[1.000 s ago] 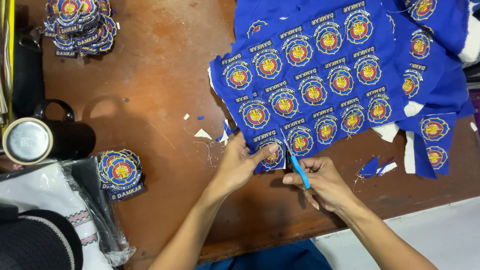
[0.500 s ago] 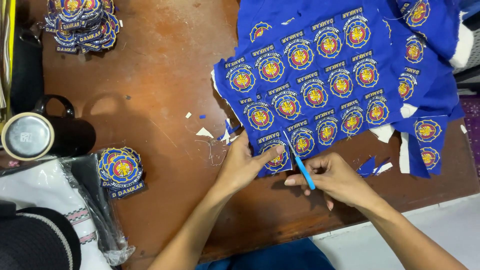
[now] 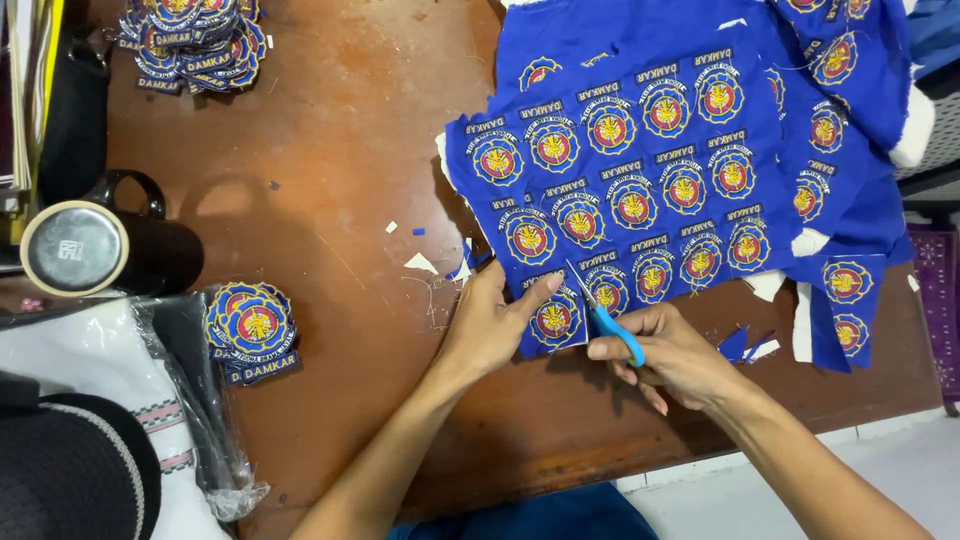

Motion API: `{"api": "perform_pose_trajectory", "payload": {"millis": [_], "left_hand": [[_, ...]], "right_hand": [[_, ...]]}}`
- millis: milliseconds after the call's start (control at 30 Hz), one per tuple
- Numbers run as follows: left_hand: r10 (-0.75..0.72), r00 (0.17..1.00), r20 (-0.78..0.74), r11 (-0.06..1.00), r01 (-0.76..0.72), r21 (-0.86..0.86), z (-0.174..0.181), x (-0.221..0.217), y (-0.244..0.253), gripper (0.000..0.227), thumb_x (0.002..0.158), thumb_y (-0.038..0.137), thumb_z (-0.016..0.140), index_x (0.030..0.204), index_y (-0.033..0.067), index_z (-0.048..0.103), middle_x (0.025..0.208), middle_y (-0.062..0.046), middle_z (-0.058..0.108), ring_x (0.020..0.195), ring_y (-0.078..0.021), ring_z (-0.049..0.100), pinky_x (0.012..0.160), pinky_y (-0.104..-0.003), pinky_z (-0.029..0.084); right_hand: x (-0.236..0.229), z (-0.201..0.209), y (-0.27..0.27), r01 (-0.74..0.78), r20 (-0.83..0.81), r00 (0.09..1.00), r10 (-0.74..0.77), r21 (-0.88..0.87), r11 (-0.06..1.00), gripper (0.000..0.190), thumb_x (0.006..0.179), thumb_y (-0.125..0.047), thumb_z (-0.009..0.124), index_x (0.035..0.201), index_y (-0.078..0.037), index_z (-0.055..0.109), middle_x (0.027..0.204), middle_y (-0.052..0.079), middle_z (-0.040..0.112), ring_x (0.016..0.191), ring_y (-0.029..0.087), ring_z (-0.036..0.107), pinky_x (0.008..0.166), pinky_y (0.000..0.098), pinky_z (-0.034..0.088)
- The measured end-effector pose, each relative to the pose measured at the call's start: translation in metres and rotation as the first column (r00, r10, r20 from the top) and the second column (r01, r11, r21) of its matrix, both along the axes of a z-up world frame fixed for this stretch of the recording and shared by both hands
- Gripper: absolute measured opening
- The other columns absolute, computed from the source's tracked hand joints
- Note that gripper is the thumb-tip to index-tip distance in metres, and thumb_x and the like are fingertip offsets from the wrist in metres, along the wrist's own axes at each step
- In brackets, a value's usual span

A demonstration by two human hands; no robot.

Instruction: The person uses blue-handled scissors to cut a circular embroidered patch from a blue fabric sheet. They carefully trim around the edge of the patch, separating it from the surrounding material.

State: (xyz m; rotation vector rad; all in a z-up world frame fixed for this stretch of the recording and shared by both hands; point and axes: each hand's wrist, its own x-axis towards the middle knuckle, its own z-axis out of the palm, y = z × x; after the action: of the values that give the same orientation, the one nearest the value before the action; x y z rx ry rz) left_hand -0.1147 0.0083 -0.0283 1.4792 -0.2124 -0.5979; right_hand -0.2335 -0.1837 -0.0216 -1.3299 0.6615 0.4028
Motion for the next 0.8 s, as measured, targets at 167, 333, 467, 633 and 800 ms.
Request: {"api": "perform_pose_trajectory", "payload": {"millis": [167,333,467,633,800], "left_hand": [[-0.036,0.999,0.0,0.999,0.036,0.025,0.003,-0.001,0.001,0.033,0.089,0.024,0.078,0.109,-0.0012,0.074,0.093,-0.019,0.079,0.097,-0.0279,0.075,0.082,-0.045,0.06],[-0.057,0.998,-0.001,0.998,0.057,0.002,0.004,-0.001,-0.001,0.032,0.09,0.022,0.078,0.11,-0.0025,0.072,0.095,-0.02,0.079,0.099,-0.0301,0.075,0.082,-0.046,0.06],[-0.059,0.998,-0.005,0.998,0.059,-0.006,0.002,-0.001,-0.001,0.032,0.09,0.021,0.077,0.111,-0.0027,0.072,0.096,-0.02,0.078,0.1,-0.0288,0.074,0.083,-0.046,0.06],[-0.089,0.995,-0.04,0.996,0.089,-0.004,0.005,0.0,0.0,0.033,0.09,0.022,0.078,0.112,-0.0015,0.072,0.098,-0.018,0.078,0.1,-0.0266,0.074,0.085,-0.044,0.06],[-0.147,0.987,-0.064,0.989,0.145,-0.037,0.017,0.005,0.006,0.035,0.089,0.021,0.077,0.114,-0.0037,0.071,0.101,-0.022,0.077,0.103,-0.0322,0.073,0.087,-0.048,0.059]], "right_hand": [[0.004,0.009,0.01,0.024,0.002,1.0,-0.024,0.05,0.998,0.037,0.08,-0.008,0.084,0.06,0.016,0.064,0.038,0.023,0.049,0.016,0.009,0.029,0.011,0.0339,0.038],[0.004,0.005,0.009,0.026,0.018,0.999,-0.027,0.019,0.999,0.041,0.081,-0.009,0.083,0.057,0.014,0.061,0.038,0.021,0.046,0.015,0.009,0.028,0.011,0.0335,0.038],[0.005,0.01,0.008,0.02,0.002,1.0,-0.02,0.008,1.0,0.042,0.082,-0.009,0.083,0.055,0.013,0.061,0.037,0.02,0.046,0.015,0.008,0.028,0.011,0.0326,0.037],[0.018,0.027,-0.004,-0.103,-0.019,0.994,0.104,0.038,0.994,0.045,0.084,-0.014,0.081,0.057,0.017,0.063,0.039,0.029,0.053,0.016,0.007,0.026,0.011,0.0329,0.037],[0.031,0.04,-0.018,-0.284,-0.101,0.955,0.28,-0.025,0.959,0.043,0.08,-0.013,0.083,0.057,0.018,0.064,0.041,0.033,0.057,0.015,0.009,0.029,0.013,0.0337,0.039]]}}
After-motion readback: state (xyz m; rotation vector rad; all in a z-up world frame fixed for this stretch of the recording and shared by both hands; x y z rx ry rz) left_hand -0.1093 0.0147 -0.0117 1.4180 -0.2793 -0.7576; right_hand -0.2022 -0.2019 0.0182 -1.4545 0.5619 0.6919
